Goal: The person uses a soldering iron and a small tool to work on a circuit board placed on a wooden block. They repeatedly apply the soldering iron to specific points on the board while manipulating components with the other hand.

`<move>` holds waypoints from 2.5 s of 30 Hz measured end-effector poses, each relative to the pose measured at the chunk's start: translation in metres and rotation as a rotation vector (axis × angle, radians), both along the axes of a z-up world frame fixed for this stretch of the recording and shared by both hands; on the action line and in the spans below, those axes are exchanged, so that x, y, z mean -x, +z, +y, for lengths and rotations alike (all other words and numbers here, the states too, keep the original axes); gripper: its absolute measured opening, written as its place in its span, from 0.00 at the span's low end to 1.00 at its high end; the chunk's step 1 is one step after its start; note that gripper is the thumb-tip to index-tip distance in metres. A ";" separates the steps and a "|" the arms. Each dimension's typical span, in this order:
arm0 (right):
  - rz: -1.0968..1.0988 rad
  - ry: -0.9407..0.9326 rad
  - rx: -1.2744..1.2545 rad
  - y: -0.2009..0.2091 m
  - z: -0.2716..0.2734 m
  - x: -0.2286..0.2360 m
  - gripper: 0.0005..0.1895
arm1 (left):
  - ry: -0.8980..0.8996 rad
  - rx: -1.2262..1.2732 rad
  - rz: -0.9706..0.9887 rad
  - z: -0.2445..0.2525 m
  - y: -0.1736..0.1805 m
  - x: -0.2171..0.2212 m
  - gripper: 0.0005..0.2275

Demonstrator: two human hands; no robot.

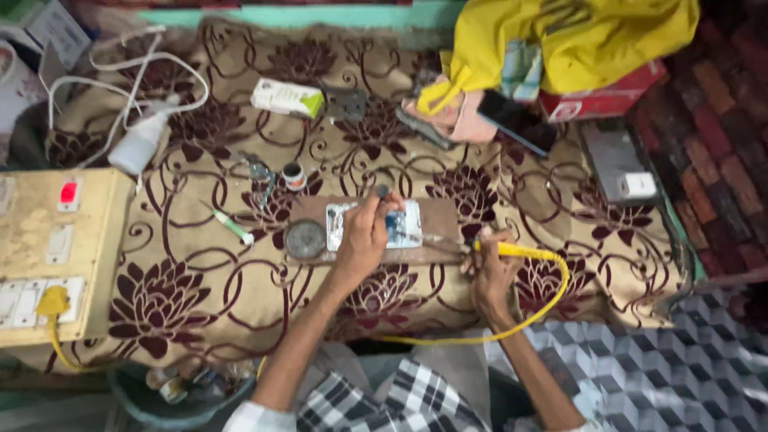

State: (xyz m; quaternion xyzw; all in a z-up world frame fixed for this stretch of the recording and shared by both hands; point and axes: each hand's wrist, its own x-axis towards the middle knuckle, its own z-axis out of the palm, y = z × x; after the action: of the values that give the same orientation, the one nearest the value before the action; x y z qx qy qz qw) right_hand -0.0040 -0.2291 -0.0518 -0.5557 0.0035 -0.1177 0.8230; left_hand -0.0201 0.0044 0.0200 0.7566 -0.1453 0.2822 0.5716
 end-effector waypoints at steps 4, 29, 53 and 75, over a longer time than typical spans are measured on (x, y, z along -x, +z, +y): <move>-0.074 0.051 -0.072 -0.004 -0.002 0.000 0.14 | -0.012 0.053 0.070 -0.002 0.010 0.002 0.07; -0.044 0.041 0.062 0.010 -0.001 0.001 0.14 | 0.049 0.016 0.066 -0.005 -0.025 -0.013 0.10; -0.070 0.098 0.038 0.014 0.003 -0.002 0.13 | 0.033 0.045 0.076 -0.003 -0.019 -0.014 0.09; -0.105 0.084 -0.123 -0.001 -0.003 -0.002 0.12 | -0.016 0.017 0.029 0.000 -0.020 -0.009 0.10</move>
State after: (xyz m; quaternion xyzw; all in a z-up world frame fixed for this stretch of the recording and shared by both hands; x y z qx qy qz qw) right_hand -0.0022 -0.2317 -0.0524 -0.4969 -0.0559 -0.1118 0.8588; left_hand -0.0112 0.0046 0.0004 0.7546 -0.1406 0.2681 0.5821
